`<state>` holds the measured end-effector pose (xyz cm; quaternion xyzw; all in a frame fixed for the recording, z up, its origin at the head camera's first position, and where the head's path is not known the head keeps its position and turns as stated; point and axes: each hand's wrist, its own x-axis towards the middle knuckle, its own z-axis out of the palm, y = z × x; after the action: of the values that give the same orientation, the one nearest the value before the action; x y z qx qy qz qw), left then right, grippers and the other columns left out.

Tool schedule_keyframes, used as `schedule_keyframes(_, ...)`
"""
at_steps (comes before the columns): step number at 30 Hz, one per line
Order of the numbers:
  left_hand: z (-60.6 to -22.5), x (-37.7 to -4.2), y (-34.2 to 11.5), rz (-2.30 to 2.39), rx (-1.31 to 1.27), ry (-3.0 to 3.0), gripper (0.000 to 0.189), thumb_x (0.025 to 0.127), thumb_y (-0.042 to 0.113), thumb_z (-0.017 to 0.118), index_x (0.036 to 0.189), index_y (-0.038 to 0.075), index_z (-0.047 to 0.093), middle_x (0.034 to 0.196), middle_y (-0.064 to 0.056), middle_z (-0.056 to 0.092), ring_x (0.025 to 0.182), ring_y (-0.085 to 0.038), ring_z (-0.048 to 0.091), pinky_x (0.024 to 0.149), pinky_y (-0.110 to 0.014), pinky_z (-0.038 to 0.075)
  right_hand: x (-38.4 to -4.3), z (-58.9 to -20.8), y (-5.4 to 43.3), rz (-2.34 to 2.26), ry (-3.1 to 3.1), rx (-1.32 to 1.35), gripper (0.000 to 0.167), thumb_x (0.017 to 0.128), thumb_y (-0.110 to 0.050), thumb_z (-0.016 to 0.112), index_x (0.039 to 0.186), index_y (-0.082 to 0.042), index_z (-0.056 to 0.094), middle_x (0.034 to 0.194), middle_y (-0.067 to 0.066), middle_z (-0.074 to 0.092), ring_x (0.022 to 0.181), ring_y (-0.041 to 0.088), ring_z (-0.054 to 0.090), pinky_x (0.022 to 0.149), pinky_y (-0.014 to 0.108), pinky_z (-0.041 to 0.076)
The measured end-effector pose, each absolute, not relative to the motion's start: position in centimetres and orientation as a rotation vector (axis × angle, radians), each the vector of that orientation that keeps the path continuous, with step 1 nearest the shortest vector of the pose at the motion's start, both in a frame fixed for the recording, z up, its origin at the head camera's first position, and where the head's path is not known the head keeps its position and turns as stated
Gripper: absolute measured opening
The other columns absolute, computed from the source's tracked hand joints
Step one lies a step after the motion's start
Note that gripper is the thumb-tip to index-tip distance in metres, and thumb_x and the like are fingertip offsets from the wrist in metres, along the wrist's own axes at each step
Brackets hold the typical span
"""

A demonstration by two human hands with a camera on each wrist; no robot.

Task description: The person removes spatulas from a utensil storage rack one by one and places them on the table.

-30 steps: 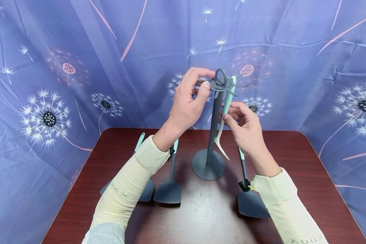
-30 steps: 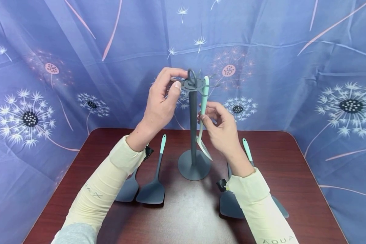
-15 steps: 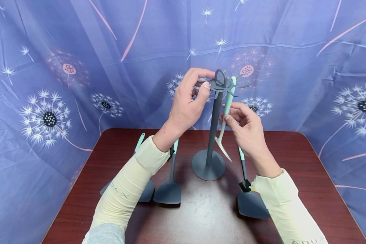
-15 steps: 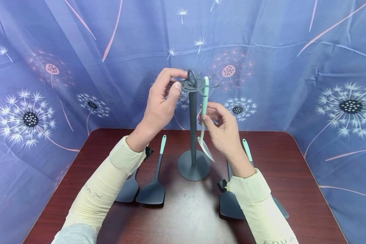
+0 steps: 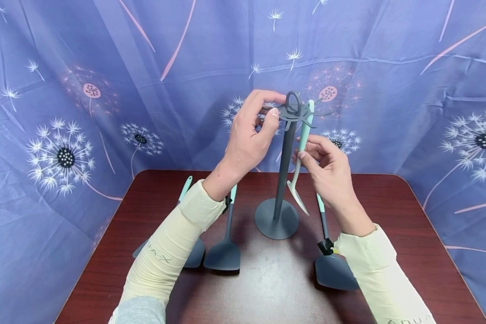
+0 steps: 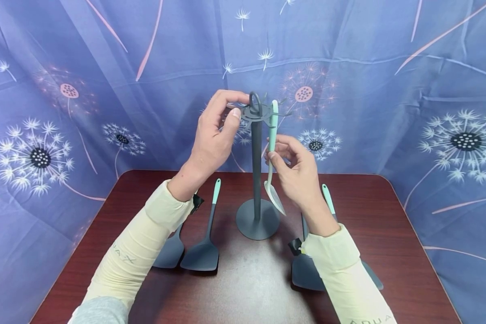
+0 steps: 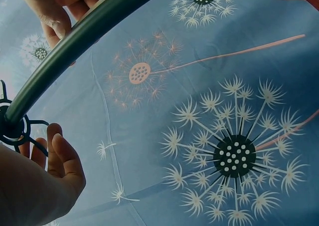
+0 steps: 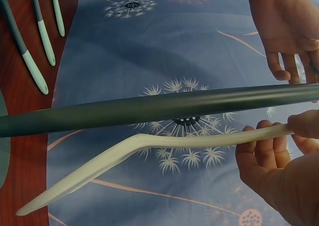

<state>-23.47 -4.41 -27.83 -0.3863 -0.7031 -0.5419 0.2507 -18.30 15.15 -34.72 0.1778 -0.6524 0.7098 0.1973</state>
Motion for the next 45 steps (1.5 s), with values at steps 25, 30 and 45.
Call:
schedule_keyframes(25, -27.62, -23.65, -4.39, -1.472, -1.058, -1.894, 0.038, 0.106, 0.027, 0.048, 0.128, 0.005, 0.069, 0.124, -0.009, 0.065, 0.093, -0.016, 0.064, 0.075, -0.031, 0.053, -18.29, -34.03, 15.81, 1.937, -1.841, 0.464, 0.030, 0.100, 0.009, 0.064, 0.129, 0.008, 0.067, 0.098, 0.011, 0.073, 0.084, 0.019, 0.075, 0.082, 0.027, 0.062)
schedule_keyframes(30, -27.63, -23.64, -4.40, -1.476, -1.056, -1.897, 0.038, 0.106, 0.027, 0.048, 0.129, 0.005, 0.069, 0.125, -0.009, 0.065, 0.094, -0.015, 0.064, 0.075, -0.029, 0.053, -18.26, -33.97, 15.85, 1.963, -1.827, 0.446, 0.029, 0.100, 0.010, 0.063, 0.128, 0.005, 0.069, 0.099, 0.014, 0.073, 0.085, 0.019, 0.075, 0.084, 0.028, 0.062)
schedule_keyframes(45, -27.76, -23.53, -4.47, -1.476, -1.049, -1.916, 0.038, 0.106, 0.027, 0.048, 0.129, 0.006, 0.069, 0.125, -0.008, 0.064, 0.094, -0.015, 0.063, 0.075, -0.030, 0.053, -18.14, -33.82, 15.98, 1.958, -1.832, 0.393, 0.032, 0.099, 0.013, 0.062, 0.131, 0.009, 0.067, 0.098, 0.008, 0.075, 0.084, 0.019, 0.076, 0.084, 0.030, 0.063)
